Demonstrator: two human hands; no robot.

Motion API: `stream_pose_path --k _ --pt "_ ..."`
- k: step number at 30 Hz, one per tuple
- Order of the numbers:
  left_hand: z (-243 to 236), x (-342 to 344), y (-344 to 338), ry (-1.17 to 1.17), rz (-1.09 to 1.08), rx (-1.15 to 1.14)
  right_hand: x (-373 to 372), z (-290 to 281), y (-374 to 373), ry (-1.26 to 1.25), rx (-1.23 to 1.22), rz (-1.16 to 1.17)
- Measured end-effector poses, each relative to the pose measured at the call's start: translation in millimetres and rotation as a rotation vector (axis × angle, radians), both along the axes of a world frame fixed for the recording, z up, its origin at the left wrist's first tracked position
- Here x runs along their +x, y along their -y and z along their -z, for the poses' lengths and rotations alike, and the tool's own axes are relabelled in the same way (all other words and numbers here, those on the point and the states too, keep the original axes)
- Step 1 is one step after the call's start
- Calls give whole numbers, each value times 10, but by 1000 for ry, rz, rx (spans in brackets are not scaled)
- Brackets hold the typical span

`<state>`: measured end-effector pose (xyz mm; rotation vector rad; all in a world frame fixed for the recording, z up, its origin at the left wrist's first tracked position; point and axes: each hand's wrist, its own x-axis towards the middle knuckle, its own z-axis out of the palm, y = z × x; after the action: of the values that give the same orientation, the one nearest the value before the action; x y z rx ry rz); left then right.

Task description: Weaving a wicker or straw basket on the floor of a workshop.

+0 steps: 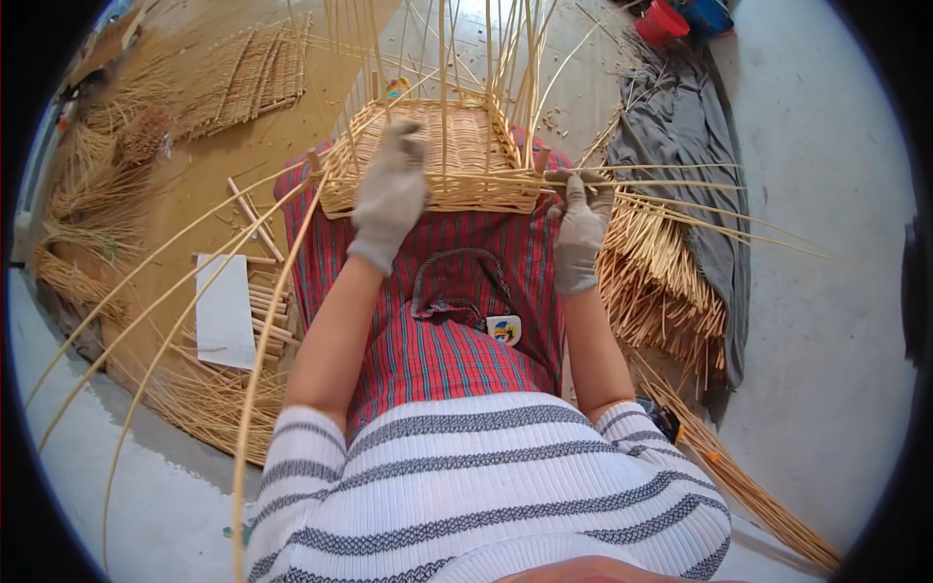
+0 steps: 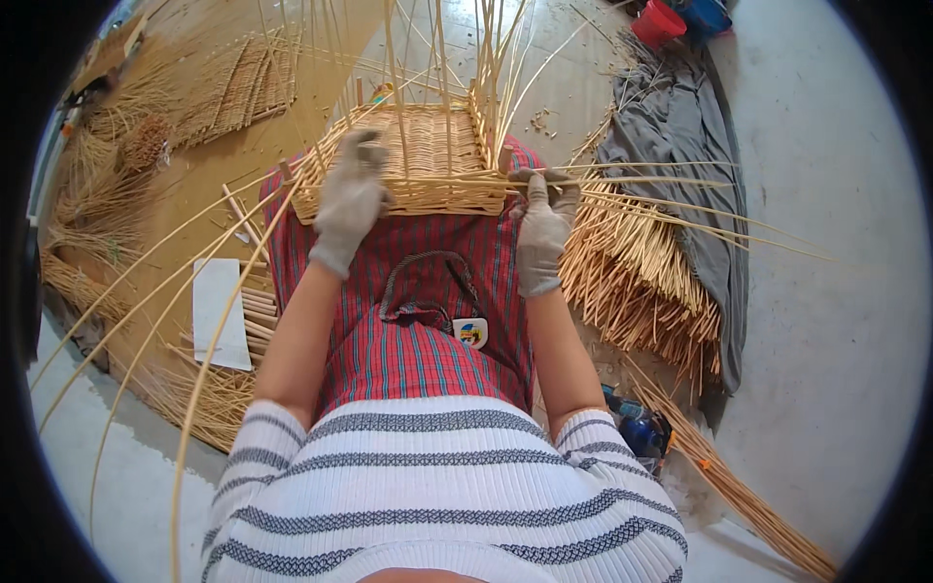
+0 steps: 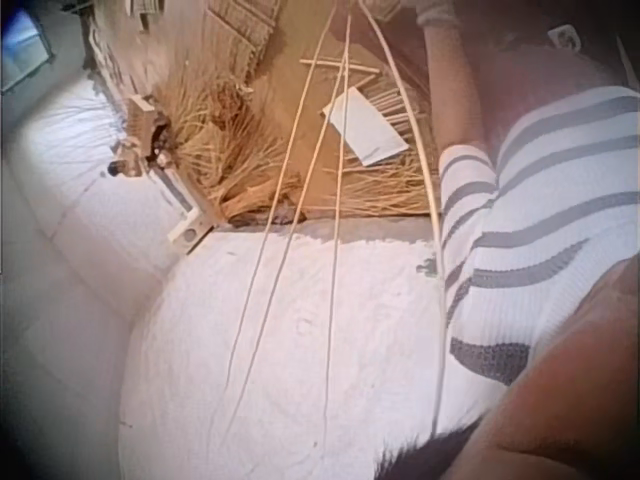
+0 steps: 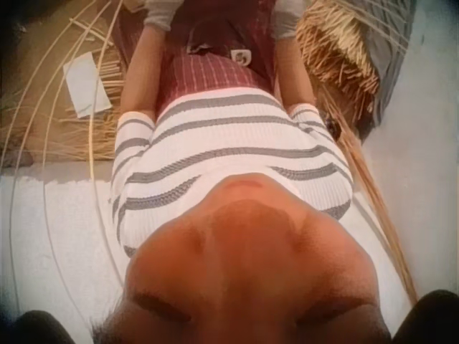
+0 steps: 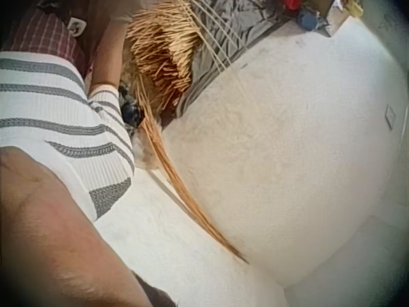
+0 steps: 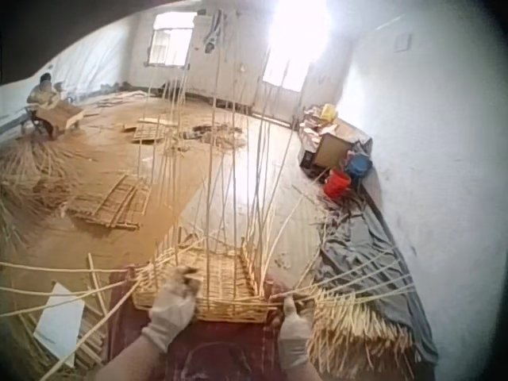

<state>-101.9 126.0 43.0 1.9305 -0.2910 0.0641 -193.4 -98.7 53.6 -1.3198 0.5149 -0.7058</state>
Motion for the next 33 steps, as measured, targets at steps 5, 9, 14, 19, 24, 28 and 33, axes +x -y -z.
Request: stream_pose_path --k 5,9,14,19,24,28,33 --pt "-1 48 425 -602 168 -2 1006 -460 -255 264 -893 -164" --pt "53 144 420 -564 141 -36 1156 -619 -222 187 -542 -454" --pt "143 142 480 -603 137 117 -178 27 7 161 -11 88" --pt "183 -319 8 -338 -3 -604 -159 319 -301 -509 -944 -299" --pt "224 -383 -1227 -146 -454 -737 -106 -6 -874 -431 -509 -409" --pt "417 -405 -1422 -62 -416 -577 -207 -97 -1688 98 -791 -1010" --pt "362 -276 -1487 159 -348 -586 -183 -216 -2258 297 -767 -1183"
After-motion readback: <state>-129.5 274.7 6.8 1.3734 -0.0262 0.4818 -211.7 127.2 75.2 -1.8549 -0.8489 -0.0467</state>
